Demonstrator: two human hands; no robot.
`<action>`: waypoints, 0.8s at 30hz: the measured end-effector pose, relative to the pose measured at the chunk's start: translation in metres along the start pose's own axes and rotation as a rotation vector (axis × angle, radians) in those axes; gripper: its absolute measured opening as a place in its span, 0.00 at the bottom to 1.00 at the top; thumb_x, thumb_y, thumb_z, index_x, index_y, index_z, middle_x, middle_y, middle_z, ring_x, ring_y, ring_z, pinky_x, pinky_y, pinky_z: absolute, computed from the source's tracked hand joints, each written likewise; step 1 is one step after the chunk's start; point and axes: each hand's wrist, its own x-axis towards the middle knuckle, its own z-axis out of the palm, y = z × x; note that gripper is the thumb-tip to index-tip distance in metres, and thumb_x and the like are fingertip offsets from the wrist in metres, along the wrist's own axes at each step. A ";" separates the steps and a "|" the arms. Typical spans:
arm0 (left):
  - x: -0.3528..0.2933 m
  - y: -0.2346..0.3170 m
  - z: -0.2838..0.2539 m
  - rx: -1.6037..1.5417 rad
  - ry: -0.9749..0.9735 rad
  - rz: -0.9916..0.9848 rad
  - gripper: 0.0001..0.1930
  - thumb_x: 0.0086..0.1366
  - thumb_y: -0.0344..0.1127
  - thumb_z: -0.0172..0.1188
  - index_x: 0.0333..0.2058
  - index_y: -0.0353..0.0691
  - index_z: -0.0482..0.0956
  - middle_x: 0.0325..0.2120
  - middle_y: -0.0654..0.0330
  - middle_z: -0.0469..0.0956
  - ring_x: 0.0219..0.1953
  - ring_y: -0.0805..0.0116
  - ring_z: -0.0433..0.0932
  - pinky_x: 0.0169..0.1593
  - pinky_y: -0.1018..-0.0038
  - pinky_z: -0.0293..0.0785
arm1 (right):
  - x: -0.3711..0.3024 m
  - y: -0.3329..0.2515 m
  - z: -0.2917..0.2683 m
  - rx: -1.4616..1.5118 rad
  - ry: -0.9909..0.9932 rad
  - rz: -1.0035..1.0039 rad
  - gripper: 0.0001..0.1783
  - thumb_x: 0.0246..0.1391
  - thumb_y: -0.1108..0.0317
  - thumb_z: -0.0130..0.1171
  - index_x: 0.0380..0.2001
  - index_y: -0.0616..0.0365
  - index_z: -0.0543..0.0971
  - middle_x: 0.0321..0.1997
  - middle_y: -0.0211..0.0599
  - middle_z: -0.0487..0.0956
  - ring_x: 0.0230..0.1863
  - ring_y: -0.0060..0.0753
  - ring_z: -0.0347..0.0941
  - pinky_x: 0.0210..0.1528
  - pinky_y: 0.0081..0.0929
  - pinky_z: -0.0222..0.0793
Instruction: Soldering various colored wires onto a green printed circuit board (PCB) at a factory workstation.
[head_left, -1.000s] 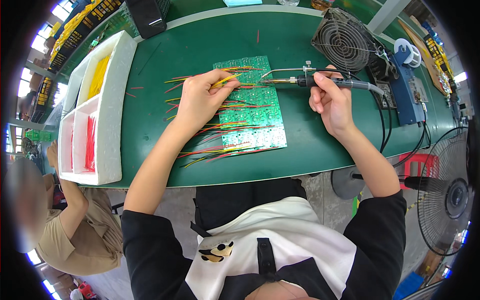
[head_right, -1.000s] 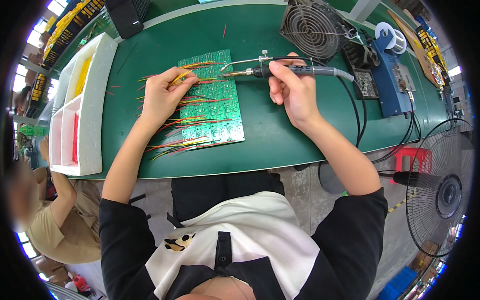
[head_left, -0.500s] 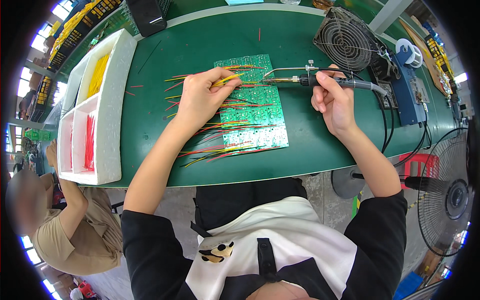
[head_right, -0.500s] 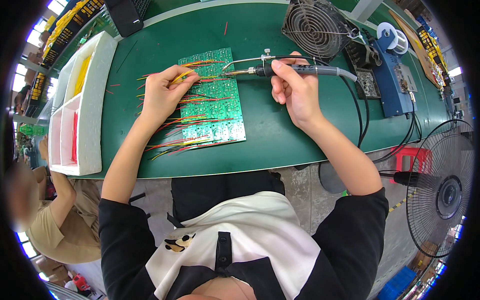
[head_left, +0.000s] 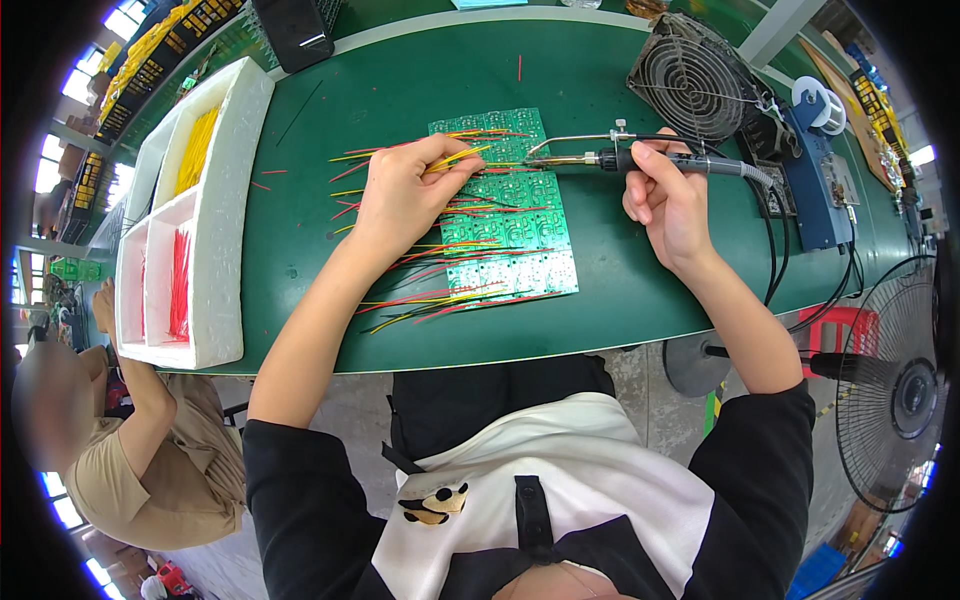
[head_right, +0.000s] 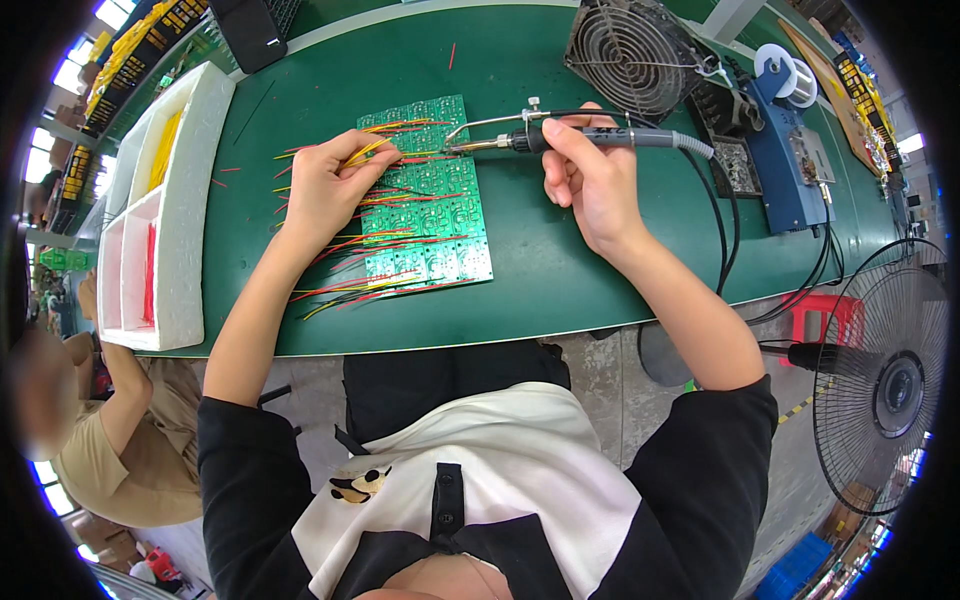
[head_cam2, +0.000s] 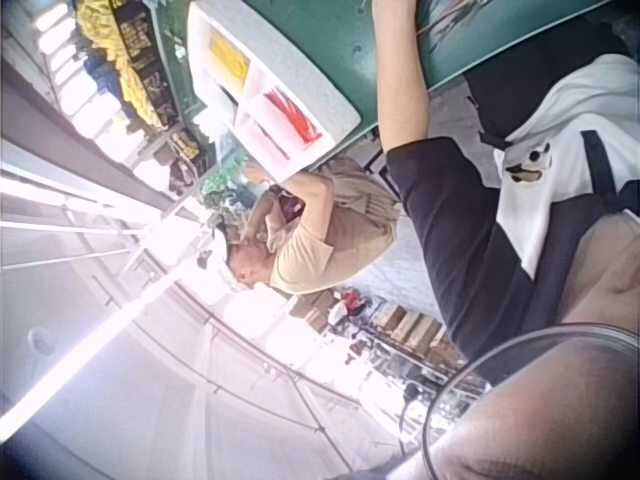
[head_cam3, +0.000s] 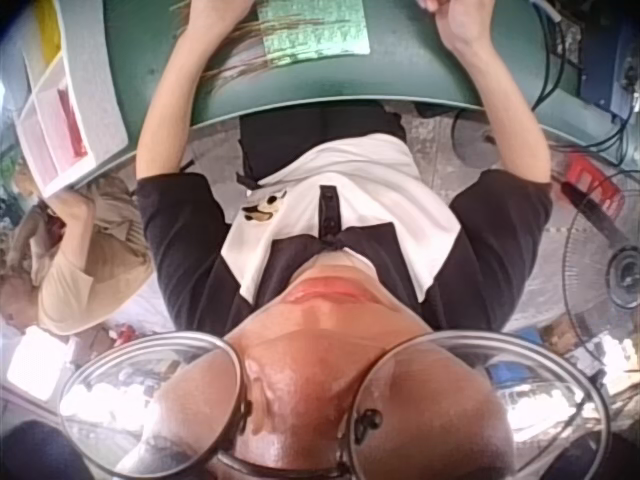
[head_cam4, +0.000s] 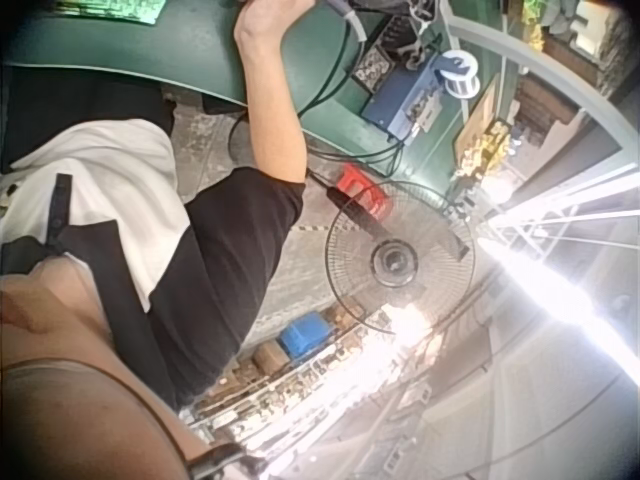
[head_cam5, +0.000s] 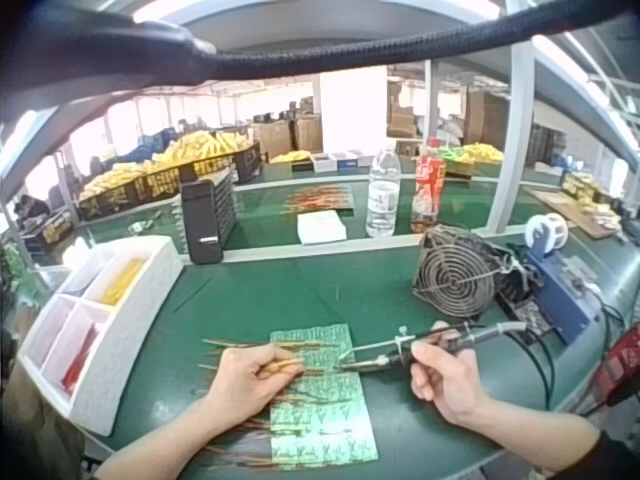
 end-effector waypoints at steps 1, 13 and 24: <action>0.000 0.000 0.000 0.009 0.002 -0.001 0.05 0.54 0.28 0.59 0.30 0.35 0.78 0.22 0.62 0.80 0.23 0.80 0.76 0.29 0.84 0.70 | 0.000 0.000 0.000 -0.005 0.001 0.002 0.09 0.50 0.69 0.56 0.25 0.54 0.65 0.12 0.31 0.67 0.09 0.18 0.58 0.12 0.16 0.53; 0.000 -0.003 0.000 0.000 0.011 0.003 0.05 0.53 0.28 0.60 0.30 0.34 0.78 0.21 0.62 0.79 0.22 0.81 0.75 0.28 0.85 0.69 | 0.002 0.000 -0.003 0.075 0.017 -0.004 0.06 0.52 0.68 0.52 0.29 0.56 0.67 0.12 0.31 0.66 0.09 0.19 0.57 0.14 0.17 0.53; -0.003 0.008 -0.006 0.028 -0.010 -0.049 0.05 0.53 0.28 0.60 0.30 0.34 0.76 0.16 0.64 0.75 0.17 0.84 0.66 0.23 0.84 0.64 | 0.002 -0.001 -0.006 0.092 0.031 -0.055 0.07 0.52 0.67 0.53 0.28 0.56 0.68 0.12 0.31 0.66 0.09 0.19 0.57 0.14 0.18 0.53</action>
